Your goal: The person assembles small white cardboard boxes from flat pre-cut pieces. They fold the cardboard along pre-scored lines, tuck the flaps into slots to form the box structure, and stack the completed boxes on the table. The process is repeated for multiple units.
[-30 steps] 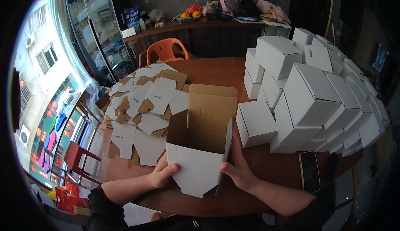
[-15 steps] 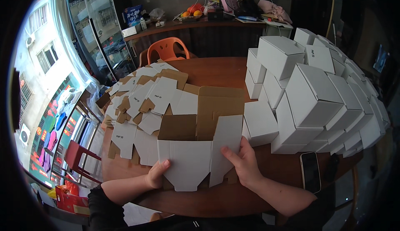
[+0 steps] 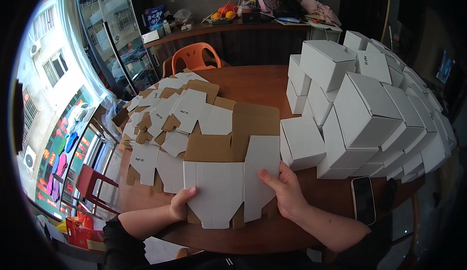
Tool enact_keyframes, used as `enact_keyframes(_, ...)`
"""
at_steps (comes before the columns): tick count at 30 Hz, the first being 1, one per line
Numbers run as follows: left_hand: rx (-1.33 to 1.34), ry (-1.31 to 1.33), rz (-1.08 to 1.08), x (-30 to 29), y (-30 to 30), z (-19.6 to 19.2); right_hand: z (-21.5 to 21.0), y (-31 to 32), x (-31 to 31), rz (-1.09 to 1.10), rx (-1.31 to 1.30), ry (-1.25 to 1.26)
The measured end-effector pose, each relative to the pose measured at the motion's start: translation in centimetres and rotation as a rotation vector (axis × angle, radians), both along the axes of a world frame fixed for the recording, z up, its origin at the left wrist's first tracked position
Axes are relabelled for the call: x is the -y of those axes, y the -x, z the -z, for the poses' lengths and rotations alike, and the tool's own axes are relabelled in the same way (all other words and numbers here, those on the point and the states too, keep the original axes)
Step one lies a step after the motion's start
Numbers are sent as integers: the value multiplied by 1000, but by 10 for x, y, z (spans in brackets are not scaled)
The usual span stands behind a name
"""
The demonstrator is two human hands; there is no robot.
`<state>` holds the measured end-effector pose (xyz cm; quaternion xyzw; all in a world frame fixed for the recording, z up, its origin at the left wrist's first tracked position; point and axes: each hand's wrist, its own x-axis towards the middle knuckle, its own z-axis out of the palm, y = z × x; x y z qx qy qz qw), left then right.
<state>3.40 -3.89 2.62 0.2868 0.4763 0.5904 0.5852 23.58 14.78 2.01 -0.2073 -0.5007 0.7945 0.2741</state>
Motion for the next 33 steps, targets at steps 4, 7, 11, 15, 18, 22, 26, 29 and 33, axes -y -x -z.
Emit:
enact_keyframes(4, 1, 11, 6, -1, 4, 4, 2, 1, -1, 17, 28, 27)
enact_keyframes(7, -22, -69, -25, -3, 9, 10, 3, 1, -1, 7, 7, 78)
enact_keyframes(11, -24, -296, 44, -6, 10, 15, -2, 0, 4, -34, 22, -22)
enact_keyframes(15, -201, -523, -36, -23, 4, 4, -7, -2, 9, -121, -2, -210)
enact_keyframes(18, -341, -570, -4, -26, 5, 7, -3, -4, 5, -245, -66, -515)
enact_keyframes(22, -467, -572, 12, -27, 6, 6, -11, -3, 9, -302, -82, -559)
enact_keyframes(26, -583, -547, -13, -26, 12, 9, 1, -3, 9, -350, -122, -403)
enact_keyframes(29, -528, -539, -57, -26, 11, 8, -2, -1, 10, -331, -147, -391)
enact_keyframes(33, -404, -557, -75, -27, 6, 4, -11, -5, 8, -215, -79, -571)
